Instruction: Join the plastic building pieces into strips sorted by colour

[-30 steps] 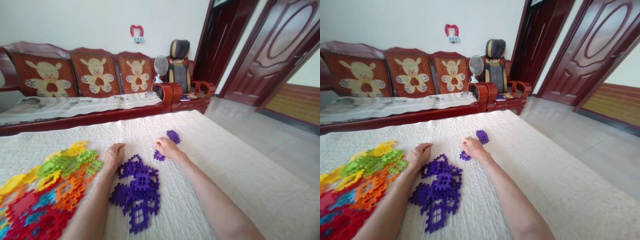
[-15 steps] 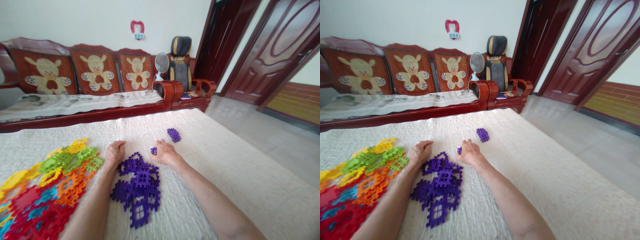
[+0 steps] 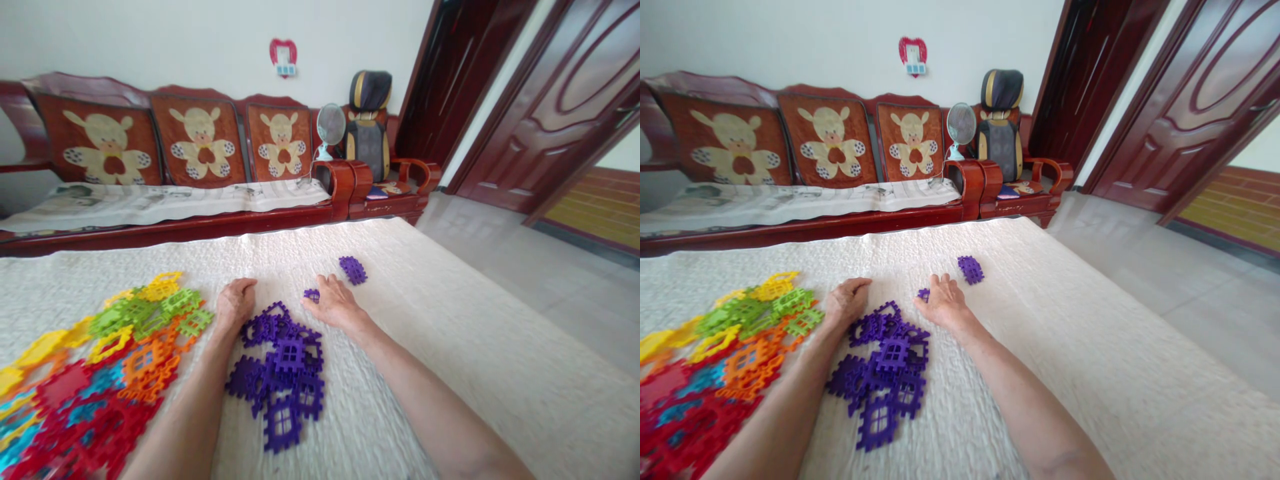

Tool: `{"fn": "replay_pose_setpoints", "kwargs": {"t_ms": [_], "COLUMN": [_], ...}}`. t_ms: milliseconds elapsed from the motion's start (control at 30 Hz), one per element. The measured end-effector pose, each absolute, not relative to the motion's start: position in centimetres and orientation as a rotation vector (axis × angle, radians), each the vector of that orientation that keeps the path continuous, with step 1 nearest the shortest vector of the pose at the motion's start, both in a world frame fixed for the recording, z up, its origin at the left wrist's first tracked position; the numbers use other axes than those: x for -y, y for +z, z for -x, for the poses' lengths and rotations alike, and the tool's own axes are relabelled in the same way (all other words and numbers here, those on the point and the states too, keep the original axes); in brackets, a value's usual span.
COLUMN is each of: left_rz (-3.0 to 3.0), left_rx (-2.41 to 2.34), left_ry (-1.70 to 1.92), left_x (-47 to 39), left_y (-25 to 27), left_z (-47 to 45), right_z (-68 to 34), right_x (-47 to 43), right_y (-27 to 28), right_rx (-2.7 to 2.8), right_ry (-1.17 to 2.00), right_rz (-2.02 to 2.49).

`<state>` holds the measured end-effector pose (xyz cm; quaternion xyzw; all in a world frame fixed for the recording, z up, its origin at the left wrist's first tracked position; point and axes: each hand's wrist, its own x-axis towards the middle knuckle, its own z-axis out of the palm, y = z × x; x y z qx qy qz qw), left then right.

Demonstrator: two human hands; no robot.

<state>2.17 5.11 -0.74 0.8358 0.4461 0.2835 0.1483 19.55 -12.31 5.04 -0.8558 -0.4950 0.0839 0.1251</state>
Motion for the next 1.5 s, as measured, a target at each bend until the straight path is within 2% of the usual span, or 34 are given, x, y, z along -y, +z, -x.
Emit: {"fn": "replay_pose_setpoints", "kwargs": {"t_ms": [367, 600, 767, 967, 1500], "left_rz": [-2.429, -2.427, -2.410, -2.410, -2.393], "left_rx": [-1.305, -1.302, -1.306, -1.264, -1.292], "left_ry": [0.806, 0.829, 0.813, 0.848, 0.785], "left_x": [-5.1, -5.3, -5.2, -5.2, -5.2], "left_y": [-0.7, -1.0, -0.8, -0.7, -0.5], "left_z": [-2.2, -2.1, -2.1, -2.1, -2.1], "right_z": [-19.6, -21.5, -25.4, -28.4, -28.5], "right_x": [12.3, 13.8, 14.9, 15.7, 15.6], "right_y": [3.4, 0.9, 1.2, 0.6, 0.3], "right_rx": [1.614, 1.378, 1.135, 1.050, 1.014], "right_ry": [0.106, -0.219, -0.459, -0.462, -0.444], "right_rz": [2.284, 1.882, 1.875, 2.022, 2.144]}}
